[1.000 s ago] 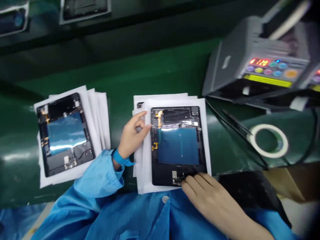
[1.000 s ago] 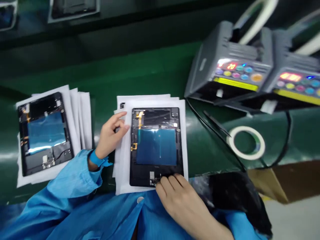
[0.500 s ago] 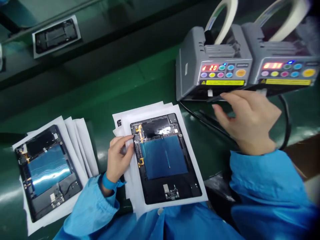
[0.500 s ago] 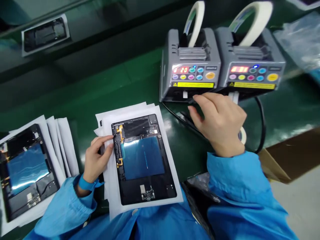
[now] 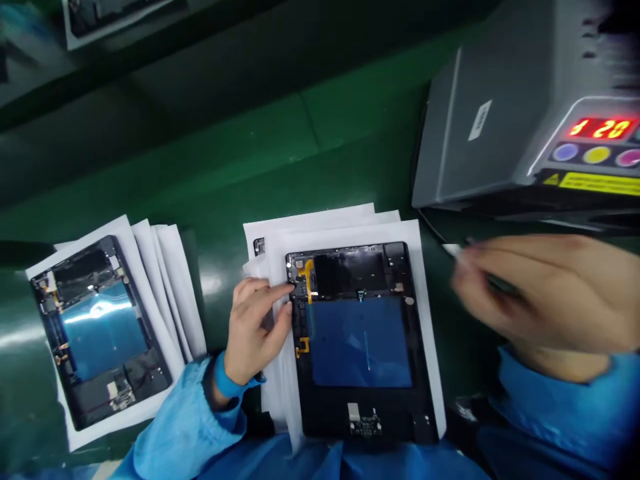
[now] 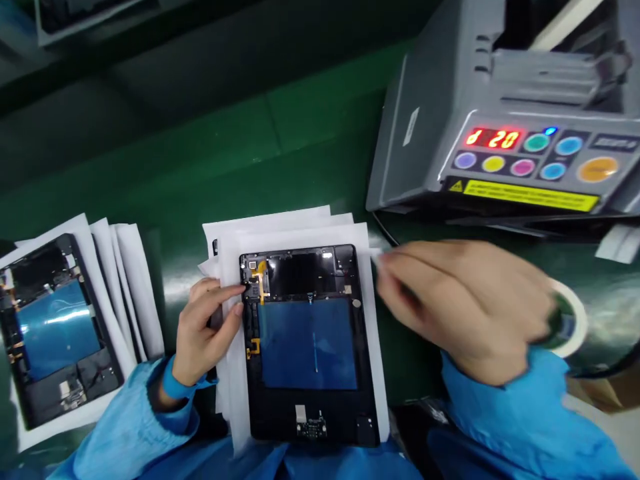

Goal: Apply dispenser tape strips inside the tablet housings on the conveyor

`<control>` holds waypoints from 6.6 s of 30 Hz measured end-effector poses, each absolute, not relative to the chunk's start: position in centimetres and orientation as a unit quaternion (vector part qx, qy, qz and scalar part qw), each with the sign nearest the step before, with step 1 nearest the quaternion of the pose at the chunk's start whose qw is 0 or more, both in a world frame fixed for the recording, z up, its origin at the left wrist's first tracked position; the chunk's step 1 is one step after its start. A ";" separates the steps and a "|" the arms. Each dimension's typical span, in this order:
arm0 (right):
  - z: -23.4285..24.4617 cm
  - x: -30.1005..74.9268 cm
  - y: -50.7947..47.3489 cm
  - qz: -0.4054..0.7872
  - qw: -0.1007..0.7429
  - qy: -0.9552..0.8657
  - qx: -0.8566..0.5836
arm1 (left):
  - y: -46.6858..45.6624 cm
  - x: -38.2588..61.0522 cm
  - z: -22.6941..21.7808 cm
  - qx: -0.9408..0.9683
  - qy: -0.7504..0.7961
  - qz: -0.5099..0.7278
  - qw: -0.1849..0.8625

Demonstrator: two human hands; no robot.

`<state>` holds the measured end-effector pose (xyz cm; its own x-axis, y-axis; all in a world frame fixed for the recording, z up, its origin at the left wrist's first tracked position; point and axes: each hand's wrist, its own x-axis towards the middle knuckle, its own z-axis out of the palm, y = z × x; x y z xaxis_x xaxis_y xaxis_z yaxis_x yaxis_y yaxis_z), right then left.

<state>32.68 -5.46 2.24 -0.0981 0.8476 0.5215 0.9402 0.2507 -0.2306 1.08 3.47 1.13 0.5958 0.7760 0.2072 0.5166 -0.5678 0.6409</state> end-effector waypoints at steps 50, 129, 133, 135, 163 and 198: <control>1.5 32.1 -4.9 -0.001 0.260 -0.789 -0.557 | 3.3 13.4 2.5 0.962 0.200 0.126 0.133; 0.4 31.6 -6.6 -0.034 0.174 -0.826 -0.535 | 3.7 12.7 2.7 0.971 0.175 0.090 0.135; 0.4 31.5 -6.8 -0.048 0.167 -0.827 -0.534 | 3.7 12.6 2.9 0.975 0.171 0.068 0.126; 0.3 31.4 -6.8 -0.047 0.173 -0.829 -0.529 | 3.7 12.6 2.9 0.973 0.177 0.066 0.133; 0.8 30.2 -5.6 -0.114 0.218 -0.745 -0.620 | 3.9 12.3 1.2 0.947 0.205 0.132 0.209; 1.5 29.9 -5.1 -0.046 0.195 -0.780 -0.593 | 3.5 12.3 0.8 0.950 0.208 0.128 0.196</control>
